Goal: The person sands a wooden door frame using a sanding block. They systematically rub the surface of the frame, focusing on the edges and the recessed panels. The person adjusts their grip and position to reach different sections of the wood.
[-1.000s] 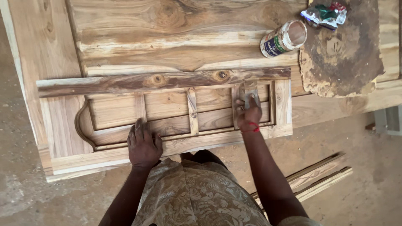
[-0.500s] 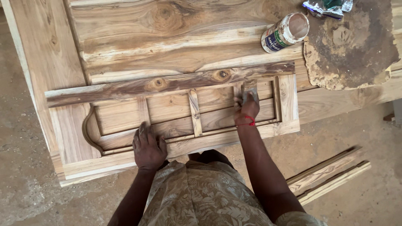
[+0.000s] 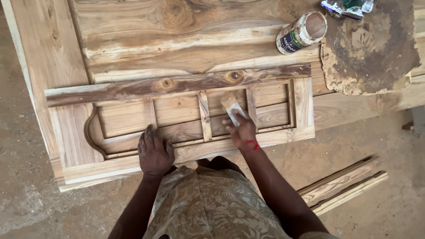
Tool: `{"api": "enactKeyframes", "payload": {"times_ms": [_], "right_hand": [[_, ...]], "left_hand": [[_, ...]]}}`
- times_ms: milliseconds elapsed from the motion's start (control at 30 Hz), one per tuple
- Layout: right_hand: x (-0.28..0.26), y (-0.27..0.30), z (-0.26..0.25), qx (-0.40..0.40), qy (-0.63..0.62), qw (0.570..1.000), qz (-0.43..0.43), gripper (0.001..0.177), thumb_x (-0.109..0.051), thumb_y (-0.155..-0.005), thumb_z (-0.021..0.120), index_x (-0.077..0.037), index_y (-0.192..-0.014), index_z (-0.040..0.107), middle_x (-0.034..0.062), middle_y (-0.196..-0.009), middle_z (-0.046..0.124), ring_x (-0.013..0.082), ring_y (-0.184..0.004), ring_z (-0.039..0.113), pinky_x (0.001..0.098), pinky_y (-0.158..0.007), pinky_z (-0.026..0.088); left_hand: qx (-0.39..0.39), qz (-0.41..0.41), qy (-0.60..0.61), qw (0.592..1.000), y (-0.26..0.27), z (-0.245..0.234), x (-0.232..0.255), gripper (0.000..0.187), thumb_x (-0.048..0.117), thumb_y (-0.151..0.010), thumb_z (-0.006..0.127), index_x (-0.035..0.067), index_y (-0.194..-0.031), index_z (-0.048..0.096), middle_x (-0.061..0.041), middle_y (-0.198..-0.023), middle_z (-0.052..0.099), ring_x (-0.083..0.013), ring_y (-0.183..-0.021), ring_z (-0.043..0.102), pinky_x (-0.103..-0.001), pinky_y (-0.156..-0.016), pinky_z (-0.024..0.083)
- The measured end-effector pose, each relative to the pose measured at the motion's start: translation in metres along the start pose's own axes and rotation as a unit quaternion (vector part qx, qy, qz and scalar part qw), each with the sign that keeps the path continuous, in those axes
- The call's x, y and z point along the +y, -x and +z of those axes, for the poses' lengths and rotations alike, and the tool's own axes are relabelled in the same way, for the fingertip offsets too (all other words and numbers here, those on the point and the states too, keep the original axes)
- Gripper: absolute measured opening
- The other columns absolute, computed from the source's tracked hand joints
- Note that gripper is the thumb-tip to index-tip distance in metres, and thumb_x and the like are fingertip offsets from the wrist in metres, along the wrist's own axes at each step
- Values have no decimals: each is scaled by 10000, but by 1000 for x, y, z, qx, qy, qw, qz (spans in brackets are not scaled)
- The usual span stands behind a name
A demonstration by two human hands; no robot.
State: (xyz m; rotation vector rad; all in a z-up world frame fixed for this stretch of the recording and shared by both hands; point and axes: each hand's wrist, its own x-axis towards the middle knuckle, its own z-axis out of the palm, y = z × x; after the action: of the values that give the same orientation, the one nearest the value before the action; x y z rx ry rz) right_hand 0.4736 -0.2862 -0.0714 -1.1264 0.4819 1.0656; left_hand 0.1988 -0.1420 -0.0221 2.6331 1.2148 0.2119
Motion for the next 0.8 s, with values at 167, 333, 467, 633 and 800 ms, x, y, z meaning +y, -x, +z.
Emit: {"api": "enactKeyframes", "payload": {"times_ms": [167, 333, 467, 633, 800], "right_hand": [[-24, 28, -38, -58, 60, 995, -49, 421, -243, -999, 590, -13, -1351, 573, 132, -1150, 678, 234, -934, 700, 388, -779, 549], [-55, 37, -61, -105, 131, 975, -146, 394, -181, -977, 659, 25, -1313, 661, 128, -1040, 717, 224, -859, 651, 353, -758, 511], [-63, 47, -51, -139, 126, 972, -144, 195, -17, -957, 703, -22, -1136, 629, 122, -972, 698, 241, -801, 681, 378, -723, 555], [-67, 61, -21, -231, 124, 960, -97, 218, 120, -968, 652, -77, -982, 559, 75, -941, 680, 259, -887, 729, 436, -777, 617], [-84, 47, 1, -285, 276, 918, 26, 189, 70, -935, 591, -110, -938, 534, 99, -953, 699, 245, -970, 761, 350, -779, 588]], "left_hand": [[5, 4, 6, 1000, 2, 1, -2, 534, 288, -928, 611, -72, -1319, 555, -260, -1522, 456, -474, -1364, 482, -600, -1111, 418], [9, -8, 11, 1000, 5, 2, -6, 578, 315, -917, 636, -83, -1332, 570, -271, -1526, 457, -499, -1321, 487, -608, -1069, 425], [17, -2, 22, 1000, 5, 0, -6, 540, 309, -936, 633, -69, -1316, 568, -268, -1523, 461, -493, -1337, 494, -610, -1074, 429], [17, 4, 41, 999, 7, -1, -12, 555, 275, -950, 621, -83, -1369, 556, -274, -1533, 454, -479, -1360, 486, -604, -1098, 424], [6, -27, 64, 998, 8, 0, -12, 582, 277, -919, 633, -56, -1389, 545, -264, -1525, 461, -462, -1360, 481, -580, -1116, 405]]}}
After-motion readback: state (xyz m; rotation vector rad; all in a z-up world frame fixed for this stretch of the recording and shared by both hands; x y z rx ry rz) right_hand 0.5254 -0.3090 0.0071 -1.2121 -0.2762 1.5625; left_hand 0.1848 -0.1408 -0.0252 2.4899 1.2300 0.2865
